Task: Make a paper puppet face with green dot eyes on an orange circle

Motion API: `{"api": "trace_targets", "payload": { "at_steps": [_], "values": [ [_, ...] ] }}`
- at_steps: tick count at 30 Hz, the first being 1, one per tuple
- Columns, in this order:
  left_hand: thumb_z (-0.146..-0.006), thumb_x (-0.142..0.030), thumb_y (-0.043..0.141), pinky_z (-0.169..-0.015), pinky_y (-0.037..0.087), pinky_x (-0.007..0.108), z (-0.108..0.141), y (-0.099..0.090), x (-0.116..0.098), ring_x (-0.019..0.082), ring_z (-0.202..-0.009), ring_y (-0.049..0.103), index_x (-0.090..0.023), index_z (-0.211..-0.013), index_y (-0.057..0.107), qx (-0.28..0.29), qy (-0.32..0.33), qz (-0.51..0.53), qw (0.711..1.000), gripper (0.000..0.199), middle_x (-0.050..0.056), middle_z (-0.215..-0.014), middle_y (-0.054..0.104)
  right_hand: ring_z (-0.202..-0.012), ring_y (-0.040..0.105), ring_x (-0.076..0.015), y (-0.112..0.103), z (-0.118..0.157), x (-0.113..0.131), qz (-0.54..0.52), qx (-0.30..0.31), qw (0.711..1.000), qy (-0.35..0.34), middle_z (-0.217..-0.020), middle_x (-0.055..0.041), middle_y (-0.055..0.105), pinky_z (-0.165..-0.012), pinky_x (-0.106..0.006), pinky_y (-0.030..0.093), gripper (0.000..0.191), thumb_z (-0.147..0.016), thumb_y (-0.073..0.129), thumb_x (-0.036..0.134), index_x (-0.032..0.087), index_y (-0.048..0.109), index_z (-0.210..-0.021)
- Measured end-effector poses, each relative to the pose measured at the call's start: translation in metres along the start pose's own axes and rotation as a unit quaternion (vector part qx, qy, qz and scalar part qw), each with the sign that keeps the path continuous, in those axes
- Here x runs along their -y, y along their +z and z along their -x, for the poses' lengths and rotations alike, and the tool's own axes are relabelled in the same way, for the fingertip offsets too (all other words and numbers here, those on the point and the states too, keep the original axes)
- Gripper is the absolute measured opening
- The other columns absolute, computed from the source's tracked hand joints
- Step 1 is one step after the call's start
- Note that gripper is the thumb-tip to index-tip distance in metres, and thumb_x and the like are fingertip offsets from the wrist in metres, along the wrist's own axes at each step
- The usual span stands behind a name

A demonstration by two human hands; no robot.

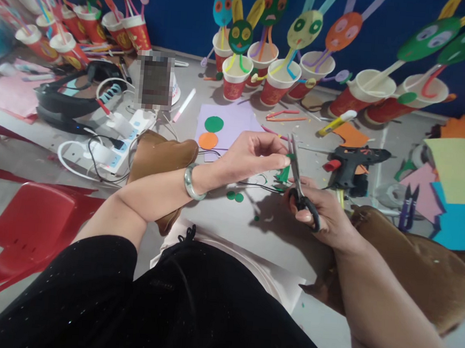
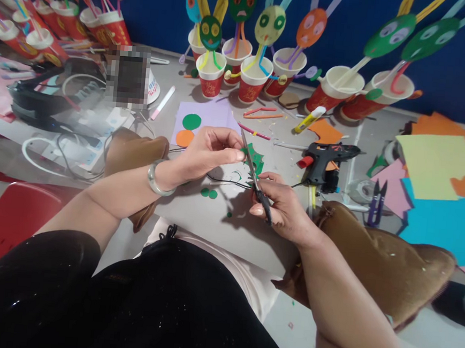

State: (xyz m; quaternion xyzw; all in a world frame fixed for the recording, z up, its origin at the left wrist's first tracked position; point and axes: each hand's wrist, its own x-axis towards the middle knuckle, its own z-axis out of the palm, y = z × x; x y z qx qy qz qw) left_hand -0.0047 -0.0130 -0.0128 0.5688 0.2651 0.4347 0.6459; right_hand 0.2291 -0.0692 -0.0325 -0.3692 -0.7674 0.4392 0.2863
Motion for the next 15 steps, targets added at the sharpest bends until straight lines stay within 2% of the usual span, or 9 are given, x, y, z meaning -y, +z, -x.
{"api": "trace_targets", "payload": {
  "at_steps": [10,15],
  "values": [
    [-0.075,-0.05,0.093,-0.066,0.045,0.028,0.0002,0.0007,-0.0009,0.009,-0.071,0.053,-0.018,-0.075,0.067,-0.015,0.0,0.011,1.0,0.042,-0.001,-0.076,0.061,-0.067,0.049,-0.0181,0.0009,0.0002,-0.0025,-0.008,-0.004,1.0,-0.012,-0.064,0.0034,0.058,-0.108,-0.047,0.043,0.073,-0.084,0.059,0.094,0.024,0.053,-0.066],
    [-0.081,-0.058,0.087,-0.071,0.047,0.029,-0.0001,0.0013,-0.0021,0.01,-0.073,0.053,-0.018,-0.07,0.065,-0.031,0.014,0.007,0.999,0.047,0.0,-0.075,0.06,-0.066,0.049,-0.0169,0.0012,0.0007,-0.0025,-0.016,-0.009,1.0,-0.019,-0.064,0.0043,0.057,-0.107,-0.045,0.042,0.072,-0.085,0.061,0.092,0.023,0.053,-0.067]
  ]
}}
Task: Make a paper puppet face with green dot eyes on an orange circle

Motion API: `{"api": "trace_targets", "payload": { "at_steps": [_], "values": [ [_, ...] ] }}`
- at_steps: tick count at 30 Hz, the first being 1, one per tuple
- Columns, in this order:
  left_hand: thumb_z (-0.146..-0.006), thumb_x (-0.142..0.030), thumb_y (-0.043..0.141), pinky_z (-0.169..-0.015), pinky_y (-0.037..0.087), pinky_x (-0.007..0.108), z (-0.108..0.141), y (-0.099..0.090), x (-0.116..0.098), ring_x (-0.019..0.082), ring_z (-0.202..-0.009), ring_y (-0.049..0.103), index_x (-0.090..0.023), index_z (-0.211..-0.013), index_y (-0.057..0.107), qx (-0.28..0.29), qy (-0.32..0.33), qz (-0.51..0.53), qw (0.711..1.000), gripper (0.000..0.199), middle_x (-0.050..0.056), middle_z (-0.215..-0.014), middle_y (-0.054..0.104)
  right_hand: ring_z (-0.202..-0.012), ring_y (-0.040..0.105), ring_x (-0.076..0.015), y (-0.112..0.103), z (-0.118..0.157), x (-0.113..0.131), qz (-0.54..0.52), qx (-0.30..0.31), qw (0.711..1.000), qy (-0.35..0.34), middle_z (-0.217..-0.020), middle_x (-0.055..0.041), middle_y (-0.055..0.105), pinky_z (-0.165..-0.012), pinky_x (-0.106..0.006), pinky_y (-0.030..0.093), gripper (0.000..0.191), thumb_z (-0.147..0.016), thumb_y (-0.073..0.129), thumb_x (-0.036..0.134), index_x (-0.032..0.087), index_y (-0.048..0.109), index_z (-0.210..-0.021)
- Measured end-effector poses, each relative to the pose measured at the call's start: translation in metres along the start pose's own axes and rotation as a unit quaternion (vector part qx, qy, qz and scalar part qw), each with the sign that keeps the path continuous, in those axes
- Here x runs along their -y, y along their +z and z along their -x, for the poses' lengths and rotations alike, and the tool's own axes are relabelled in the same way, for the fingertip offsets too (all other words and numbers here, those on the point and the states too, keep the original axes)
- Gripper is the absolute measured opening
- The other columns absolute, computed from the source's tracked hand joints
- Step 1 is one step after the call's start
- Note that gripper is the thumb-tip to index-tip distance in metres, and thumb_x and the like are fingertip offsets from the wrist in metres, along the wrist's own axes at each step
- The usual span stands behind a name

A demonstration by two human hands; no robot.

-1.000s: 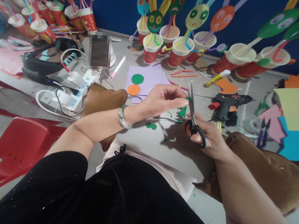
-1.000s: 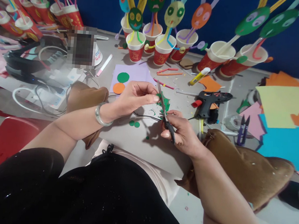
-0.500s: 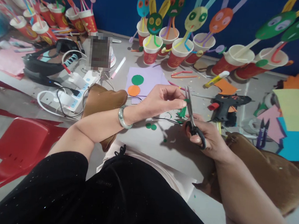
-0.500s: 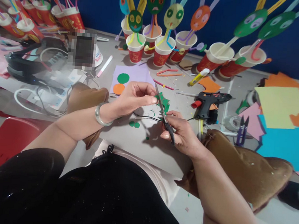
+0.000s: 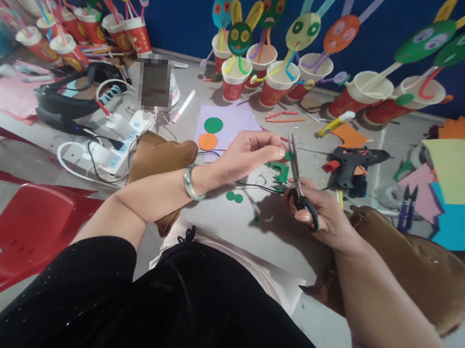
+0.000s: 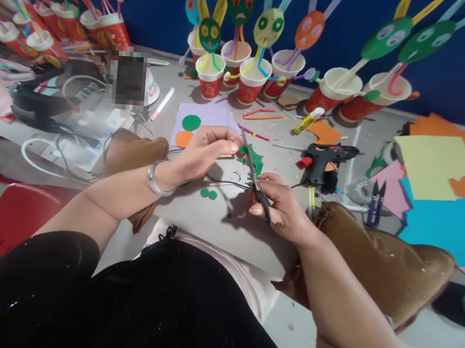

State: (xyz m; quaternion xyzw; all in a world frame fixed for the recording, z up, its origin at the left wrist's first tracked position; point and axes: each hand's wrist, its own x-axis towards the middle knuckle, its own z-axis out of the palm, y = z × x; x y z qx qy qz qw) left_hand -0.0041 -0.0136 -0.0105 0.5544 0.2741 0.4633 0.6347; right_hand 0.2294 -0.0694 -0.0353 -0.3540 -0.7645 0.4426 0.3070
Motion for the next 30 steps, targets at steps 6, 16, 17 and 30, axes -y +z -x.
{"api": "trace_targets", "payload": {
  "at_steps": [6,16,17,30],
  "values": [
    [-0.073,-0.056,0.095,-0.07,0.047,0.026,0.0,-0.002,0.003,0.009,-0.074,0.054,-0.017,-0.077,0.069,0.008,0.017,-0.031,0.999,0.047,-0.001,-0.079,0.065,-0.066,0.05,-0.0176,-0.001,0.0,0.0,0.011,0.002,1.0,0.007,-0.064,0.0038,0.057,-0.107,-0.046,0.044,0.073,-0.084,0.058,0.094,0.023,0.053,-0.067],
    [-0.08,-0.04,0.086,-0.072,0.05,0.025,0.003,-0.002,0.004,0.008,-0.072,0.054,-0.018,-0.079,0.067,-0.007,0.013,-0.039,0.999,0.03,-0.002,-0.077,0.064,-0.067,0.049,-0.0192,-0.001,0.0,-0.002,0.008,-0.002,1.0,-0.014,-0.064,0.0036,0.057,-0.103,-0.046,0.043,0.069,-0.086,0.061,0.091,0.024,0.055,-0.066],
    [-0.08,-0.038,0.085,-0.072,0.05,0.025,0.003,-0.002,0.004,0.008,-0.072,0.054,-0.018,-0.079,0.067,-0.006,0.013,-0.038,0.999,0.028,-0.002,-0.077,0.064,-0.067,0.05,-0.0193,-0.001,0.0,-0.003,0.008,-0.002,1.0,-0.016,-0.064,0.0036,0.057,-0.102,-0.046,0.044,0.069,-0.086,0.061,0.09,0.024,0.056,-0.066],
    [-0.09,-0.038,0.079,-0.073,0.048,0.029,0.0,-0.008,0.008,0.01,-0.077,0.056,-0.02,-0.083,0.064,0.005,-0.005,-0.101,0.995,0.025,-0.002,-0.082,0.064,-0.066,0.053,-0.0213,-0.012,-0.003,-0.004,0.04,-0.063,0.997,-0.016,-0.06,0.0006,0.059,-0.089,-0.048,0.048,0.068,-0.083,0.069,0.088,0.025,0.058,-0.062]
  ]
}}
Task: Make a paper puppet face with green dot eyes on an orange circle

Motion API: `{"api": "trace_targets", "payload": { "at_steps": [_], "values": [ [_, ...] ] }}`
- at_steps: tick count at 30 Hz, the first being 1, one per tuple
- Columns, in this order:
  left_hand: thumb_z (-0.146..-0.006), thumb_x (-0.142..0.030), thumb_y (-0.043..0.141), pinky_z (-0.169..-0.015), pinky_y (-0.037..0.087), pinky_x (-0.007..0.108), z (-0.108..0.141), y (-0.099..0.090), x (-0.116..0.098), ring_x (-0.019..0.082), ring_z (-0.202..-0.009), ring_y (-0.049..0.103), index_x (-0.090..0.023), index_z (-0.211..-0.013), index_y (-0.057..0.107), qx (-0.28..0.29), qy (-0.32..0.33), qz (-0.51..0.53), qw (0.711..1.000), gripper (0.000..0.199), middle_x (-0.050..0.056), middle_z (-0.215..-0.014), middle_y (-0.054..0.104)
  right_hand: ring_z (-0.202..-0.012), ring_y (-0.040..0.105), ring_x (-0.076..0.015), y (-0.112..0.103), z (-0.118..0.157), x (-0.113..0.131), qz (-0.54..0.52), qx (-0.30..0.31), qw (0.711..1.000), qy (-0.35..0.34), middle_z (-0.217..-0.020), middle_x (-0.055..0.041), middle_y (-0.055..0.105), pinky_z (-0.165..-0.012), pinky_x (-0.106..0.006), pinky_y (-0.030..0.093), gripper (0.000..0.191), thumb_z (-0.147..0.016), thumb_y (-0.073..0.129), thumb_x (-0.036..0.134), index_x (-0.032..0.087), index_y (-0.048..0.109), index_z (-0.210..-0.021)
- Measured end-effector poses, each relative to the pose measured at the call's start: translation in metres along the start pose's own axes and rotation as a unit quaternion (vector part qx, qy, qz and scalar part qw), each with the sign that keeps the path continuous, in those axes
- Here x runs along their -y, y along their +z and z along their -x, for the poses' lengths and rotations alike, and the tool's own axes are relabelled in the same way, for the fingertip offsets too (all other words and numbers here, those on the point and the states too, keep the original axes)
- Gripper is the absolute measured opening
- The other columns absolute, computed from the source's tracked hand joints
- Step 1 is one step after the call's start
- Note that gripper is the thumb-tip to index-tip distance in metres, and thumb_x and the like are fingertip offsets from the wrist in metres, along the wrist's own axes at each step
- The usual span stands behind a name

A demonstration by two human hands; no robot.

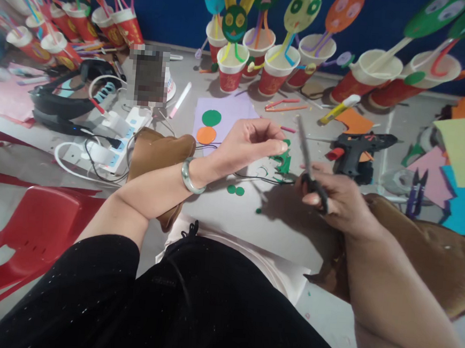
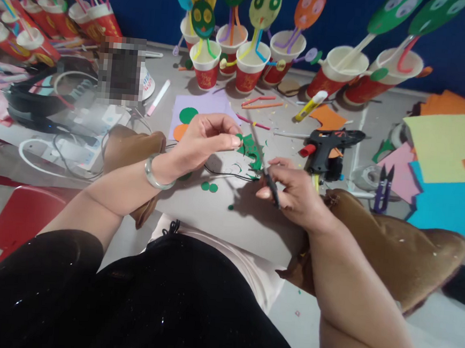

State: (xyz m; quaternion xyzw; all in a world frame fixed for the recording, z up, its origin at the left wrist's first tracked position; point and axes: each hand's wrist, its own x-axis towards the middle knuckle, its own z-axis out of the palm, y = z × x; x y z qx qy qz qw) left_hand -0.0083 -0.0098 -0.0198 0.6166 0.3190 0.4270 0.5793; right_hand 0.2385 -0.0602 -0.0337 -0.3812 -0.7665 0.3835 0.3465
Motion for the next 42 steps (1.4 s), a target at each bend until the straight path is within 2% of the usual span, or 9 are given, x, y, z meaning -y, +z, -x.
{"api": "trace_targets", "payload": {
  "at_steps": [3,5,8,12,16,19,29,35,42],
  "values": [
    [-0.09,-0.031,0.079,-0.071,0.047,0.029,-0.002,-0.001,-0.001,0.009,-0.074,0.055,-0.019,-0.083,0.069,0.056,-0.021,-0.025,0.998,0.017,-0.002,-0.078,0.065,-0.063,0.054,-0.0213,-0.013,0.001,-0.011,0.037,-0.141,0.989,-0.016,-0.062,-0.0004,0.056,-0.084,-0.05,0.05,0.069,-0.085,0.063,0.091,0.026,0.056,-0.064],
    [-0.087,-0.022,0.077,-0.074,0.048,0.029,-0.002,0.0,-0.002,0.01,-0.075,0.059,-0.018,-0.082,0.072,0.147,-0.032,-0.073,0.986,0.009,-0.001,-0.078,0.069,-0.064,0.052,-0.0194,-0.021,0.001,-0.021,0.198,-0.199,0.959,-0.032,-0.062,0.0002,0.054,-0.097,-0.056,0.048,0.069,-0.085,0.066,0.088,0.025,0.051,-0.063],
    [-0.082,-0.013,0.073,-0.076,0.049,0.029,0.001,0.002,-0.005,0.012,-0.076,0.064,-0.017,-0.08,0.077,0.293,-0.034,-0.182,0.938,0.007,0.002,-0.079,0.073,-0.069,0.054,-0.0177,-0.028,0.0,-0.037,0.365,-0.18,0.913,0.007,-0.064,0.0011,0.053,-0.105,-0.06,0.045,0.065,-0.089,0.07,0.079,0.024,0.048,-0.063],
    [-0.082,-0.011,0.067,-0.069,0.042,0.03,0.01,0.007,-0.005,0.012,-0.067,0.057,-0.017,-0.075,0.078,0.399,-0.021,-0.311,0.862,0.014,0.003,-0.075,0.072,-0.074,0.058,-0.0179,-0.022,-0.004,-0.05,0.396,-0.151,0.905,0.036,-0.067,0.0006,0.057,-0.103,-0.055,0.046,0.054,-0.097,0.066,0.064,0.023,0.05,-0.067],
    [-0.081,-0.01,0.067,-0.065,0.034,0.033,0.017,0.014,-0.002,0.012,-0.061,0.046,-0.017,-0.068,0.073,0.409,-0.021,-0.404,0.818,0.016,0.002,-0.066,0.066,-0.079,0.061,-0.0209,-0.012,-0.007,-0.054,0.394,-0.132,0.909,0.046,-0.068,-0.0005,0.06,-0.103,-0.052,0.046,0.052,-0.094,0.071,0.062,0.024,0.049,-0.066],
    [-0.079,-0.01,0.068,-0.065,0.031,0.034,0.02,0.017,0.001,0.012,-0.058,0.04,-0.017,-0.065,0.069,0.405,-0.035,-0.429,0.807,0.016,0.001,-0.062,0.06,-0.082,0.062,-0.0219,-0.01,-0.009,-0.054,0.39,-0.122,0.911,0.062,-0.07,-0.0007,0.06,-0.105,-0.053,0.045,0.052,-0.093,0.073,0.062,0.024,0.049,-0.067],
    [-0.074,-0.006,0.067,-0.065,0.035,0.032,0.013,0.01,0.008,0.012,-0.06,0.048,-0.016,-0.066,0.069,0.374,-0.037,-0.425,0.824,0.013,-0.001,-0.064,0.063,-0.084,0.06,-0.0234,-0.006,-0.011,-0.036,0.31,-0.133,0.937,0.092,-0.071,-0.0012,0.056,-0.108,-0.057,0.038,0.051,-0.088,0.079,0.056,0.024,0.046,-0.067],
    [-0.076,-0.013,0.071,-0.065,0.035,0.032,0.011,0.006,0.009,0.013,-0.066,0.052,-0.016,-0.074,0.075,0.382,-0.009,-0.423,0.822,0.006,0.003,-0.074,0.07,-0.085,0.06,-0.0235,-0.004,-0.012,-0.038,0.314,-0.147,0.934,0.089,-0.071,-0.0011,0.054,-0.109,-0.057,0.039,0.051,-0.088,0.079,0.057,0.024,0.045,-0.067],
    [-0.083,-0.011,0.065,-0.075,0.043,0.033,0.006,0.006,0.007,0.016,-0.076,0.06,-0.017,-0.083,0.08,0.355,0.056,-0.446,0.82,0.016,0.005,-0.083,0.073,-0.081,0.055,-0.0217,0.001,-0.014,-0.043,0.308,-0.143,0.937,0.083,-0.07,-0.0013,0.054,-0.109,-0.055,0.04,0.047,-0.087,0.076,0.051,0.025,0.043,-0.066]
  ]
}}
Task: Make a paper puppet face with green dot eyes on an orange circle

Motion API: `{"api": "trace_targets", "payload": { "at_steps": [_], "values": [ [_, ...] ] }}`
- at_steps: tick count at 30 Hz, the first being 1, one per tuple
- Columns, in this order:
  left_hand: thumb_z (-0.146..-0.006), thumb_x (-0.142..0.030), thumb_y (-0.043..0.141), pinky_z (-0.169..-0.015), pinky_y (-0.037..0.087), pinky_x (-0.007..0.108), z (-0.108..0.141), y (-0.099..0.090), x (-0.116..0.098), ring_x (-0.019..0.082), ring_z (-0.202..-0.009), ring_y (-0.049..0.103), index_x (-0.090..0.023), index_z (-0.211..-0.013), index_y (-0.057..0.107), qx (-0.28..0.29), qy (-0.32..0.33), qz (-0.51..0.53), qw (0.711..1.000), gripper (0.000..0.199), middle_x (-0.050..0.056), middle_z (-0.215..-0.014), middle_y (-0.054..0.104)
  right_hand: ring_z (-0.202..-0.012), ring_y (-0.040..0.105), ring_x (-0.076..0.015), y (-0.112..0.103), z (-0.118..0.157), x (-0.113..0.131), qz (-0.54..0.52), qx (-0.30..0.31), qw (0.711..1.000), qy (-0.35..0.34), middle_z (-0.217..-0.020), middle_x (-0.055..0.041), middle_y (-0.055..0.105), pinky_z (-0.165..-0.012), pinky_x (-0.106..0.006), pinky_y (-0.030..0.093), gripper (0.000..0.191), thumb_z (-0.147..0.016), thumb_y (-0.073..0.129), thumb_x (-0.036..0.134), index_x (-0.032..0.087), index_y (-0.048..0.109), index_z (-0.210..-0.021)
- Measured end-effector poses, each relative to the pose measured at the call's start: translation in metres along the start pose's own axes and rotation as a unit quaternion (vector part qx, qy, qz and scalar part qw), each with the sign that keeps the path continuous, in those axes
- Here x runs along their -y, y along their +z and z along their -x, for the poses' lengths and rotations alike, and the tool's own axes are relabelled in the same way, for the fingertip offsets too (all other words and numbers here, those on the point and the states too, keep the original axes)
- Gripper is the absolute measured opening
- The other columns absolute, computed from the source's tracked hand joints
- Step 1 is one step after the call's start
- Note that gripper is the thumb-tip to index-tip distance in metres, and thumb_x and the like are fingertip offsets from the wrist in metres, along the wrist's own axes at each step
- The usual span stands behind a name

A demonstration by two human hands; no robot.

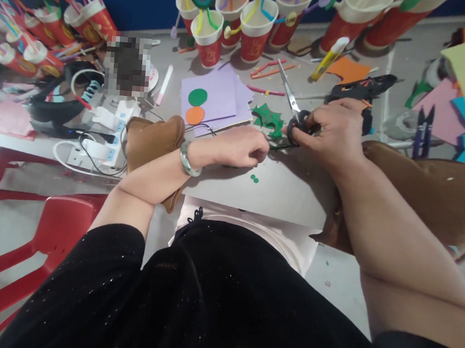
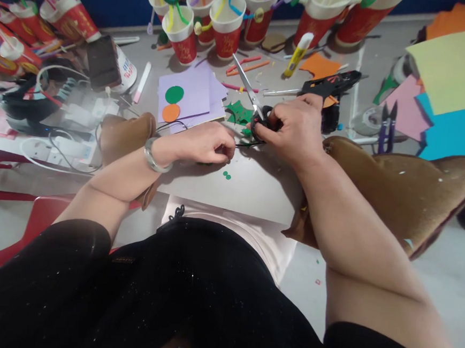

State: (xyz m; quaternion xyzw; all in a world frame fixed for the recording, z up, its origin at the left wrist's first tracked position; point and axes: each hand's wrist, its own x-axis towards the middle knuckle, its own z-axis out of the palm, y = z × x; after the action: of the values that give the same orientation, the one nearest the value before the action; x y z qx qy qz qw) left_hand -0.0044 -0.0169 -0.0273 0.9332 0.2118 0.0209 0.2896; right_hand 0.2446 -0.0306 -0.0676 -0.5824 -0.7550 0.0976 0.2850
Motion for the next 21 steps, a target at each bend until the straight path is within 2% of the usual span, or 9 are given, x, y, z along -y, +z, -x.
{"api": "trace_targets", "payload": {
  "at_steps": [2,6,11,15,21],
  "values": [
    [-0.084,-0.011,0.064,-0.076,0.043,0.034,0.002,-0.007,-0.005,0.017,-0.078,0.062,-0.018,-0.086,0.081,0.013,0.0,-0.029,0.999,0.019,0.006,-0.087,0.074,-0.078,0.052,-0.0207,0.002,-0.001,-0.001,-0.001,0.006,1.0,-0.002,-0.069,-0.0012,0.054,-0.11,-0.055,0.04,0.046,-0.086,0.076,0.048,0.025,0.041,-0.066],
    [-0.087,-0.009,0.058,-0.073,0.042,0.034,0.019,-0.015,-0.022,0.019,-0.08,0.064,-0.018,-0.096,0.084,0.083,0.013,-0.106,0.991,0.029,0.009,-0.092,0.076,-0.078,0.051,-0.0216,0.003,-0.002,-0.003,-0.004,0.007,1.0,0.002,-0.07,-0.0012,0.053,-0.111,-0.055,0.038,0.047,-0.086,0.076,0.049,0.026,0.04,-0.067],
    [-0.092,-0.007,0.054,-0.078,0.046,0.033,0.042,-0.004,-0.033,0.021,-0.091,0.069,-0.023,-0.124,0.083,0.074,0.005,-0.125,0.989,0.046,0.009,-0.1,0.078,-0.075,0.049,-0.0201,0.008,-0.004,-0.002,-0.003,-0.016,1.0,0.01,-0.067,-0.0002,0.051,-0.109,-0.055,0.039,0.049,-0.086,0.077,0.048,0.026,0.04,-0.065],
    [-0.098,-0.016,0.058,-0.088,0.05,0.034,0.038,0.009,-0.033,0.022,-0.1,0.071,-0.018,-0.114,0.084,0.03,-0.021,-0.093,0.995,0.03,0.012,-0.108,0.079,-0.069,0.045,-0.0177,0.013,-0.007,0.0,-0.017,-0.03,0.999,0.019,-0.063,0.0009,0.051,-0.107,-0.053,0.041,0.051,-0.087,0.077,0.051,0.026,0.039,-0.062],
    [-0.093,-0.013,0.059,-0.09,0.05,0.036,0.018,0.015,-0.038,0.023,-0.1,0.069,-0.016,-0.102,0.083,0.037,-0.021,-0.134,0.99,0.026,0.012,-0.106,0.077,-0.068,0.042,-0.0175,0.012,-0.01,0.0,-0.014,-0.034,0.999,0.035,-0.063,0.0003,0.051,-0.103,-0.05,0.042,0.049,-0.085,0.076,0.049,0.028,0.038,-0.061]
  ]
}}
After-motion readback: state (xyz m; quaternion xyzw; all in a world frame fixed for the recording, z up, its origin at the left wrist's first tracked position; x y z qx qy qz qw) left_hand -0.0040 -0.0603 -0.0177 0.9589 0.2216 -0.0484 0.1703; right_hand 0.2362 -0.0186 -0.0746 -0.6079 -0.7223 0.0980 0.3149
